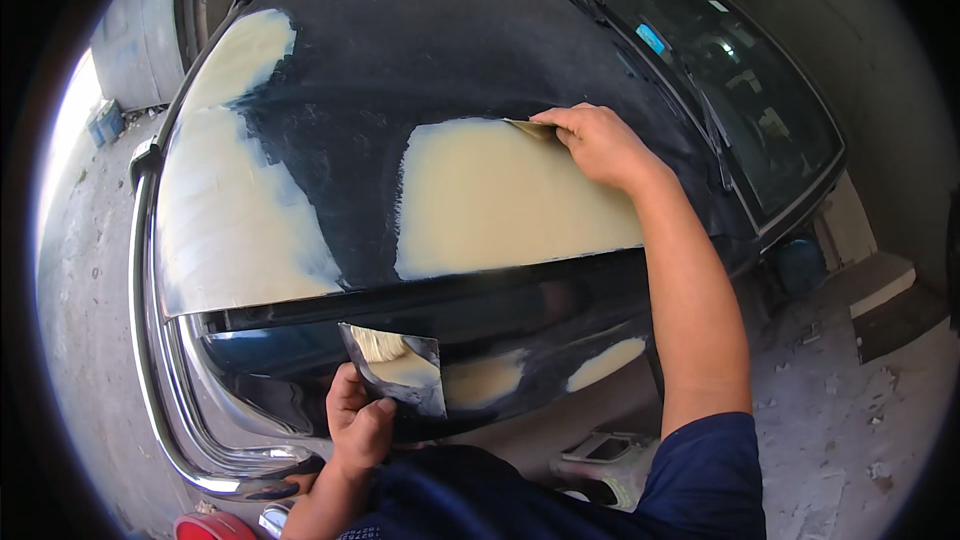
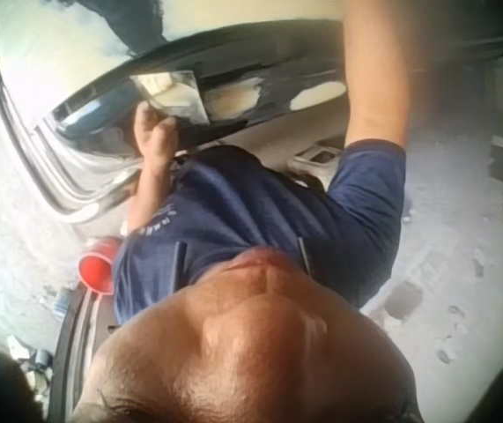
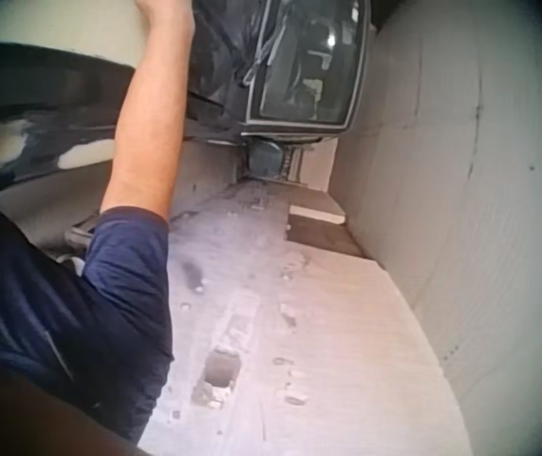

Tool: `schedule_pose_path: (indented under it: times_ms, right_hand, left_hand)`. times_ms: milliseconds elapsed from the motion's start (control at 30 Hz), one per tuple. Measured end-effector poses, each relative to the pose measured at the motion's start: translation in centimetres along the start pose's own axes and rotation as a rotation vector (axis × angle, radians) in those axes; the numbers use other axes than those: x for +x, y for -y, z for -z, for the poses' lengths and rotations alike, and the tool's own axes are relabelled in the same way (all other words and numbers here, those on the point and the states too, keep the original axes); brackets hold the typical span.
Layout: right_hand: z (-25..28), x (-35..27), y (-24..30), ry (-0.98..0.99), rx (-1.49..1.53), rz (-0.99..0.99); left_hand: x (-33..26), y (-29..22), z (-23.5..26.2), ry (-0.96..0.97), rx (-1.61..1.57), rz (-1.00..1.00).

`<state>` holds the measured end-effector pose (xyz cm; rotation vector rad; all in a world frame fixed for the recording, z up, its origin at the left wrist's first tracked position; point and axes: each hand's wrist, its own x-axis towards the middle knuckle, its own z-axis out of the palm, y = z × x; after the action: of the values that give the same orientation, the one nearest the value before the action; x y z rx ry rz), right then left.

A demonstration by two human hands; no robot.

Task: The person applies a beige body filler to the hood of a black car using a metal spreader. They repeatedly transfer filler from a larger metal palette to the spreader and smooth it over several areas on the hood surface.

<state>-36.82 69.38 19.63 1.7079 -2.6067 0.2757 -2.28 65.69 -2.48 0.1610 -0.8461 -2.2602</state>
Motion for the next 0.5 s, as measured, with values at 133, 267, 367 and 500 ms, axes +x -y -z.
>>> schedule_pose_path:
  times_ms: [133,267,367,500]
  right_hand:
    - [-0.5,-0.7,0.4,-0.045,-0.008,0.054]
    - [-0.5,-2.2,1.3,-0.026,0.010,0.053]
    - [-0.7,-3.4,1.5,-0.010,0.018,0.081]
    - [-0.8,-5.7,2.0,-0.009,-0.019,0.091]
  left_hand:
    - [-0.1,0.1,0.2,-0.005,0.023,0.002]
    - [0.0,0.1,0.3,-0.019,0.020,0.004]
    - [0.1,0.0,0.0,-0.030,0.005,-0.004]
    - [0.2,-0.1,-0.1,-0.028,0.000,-0.002]
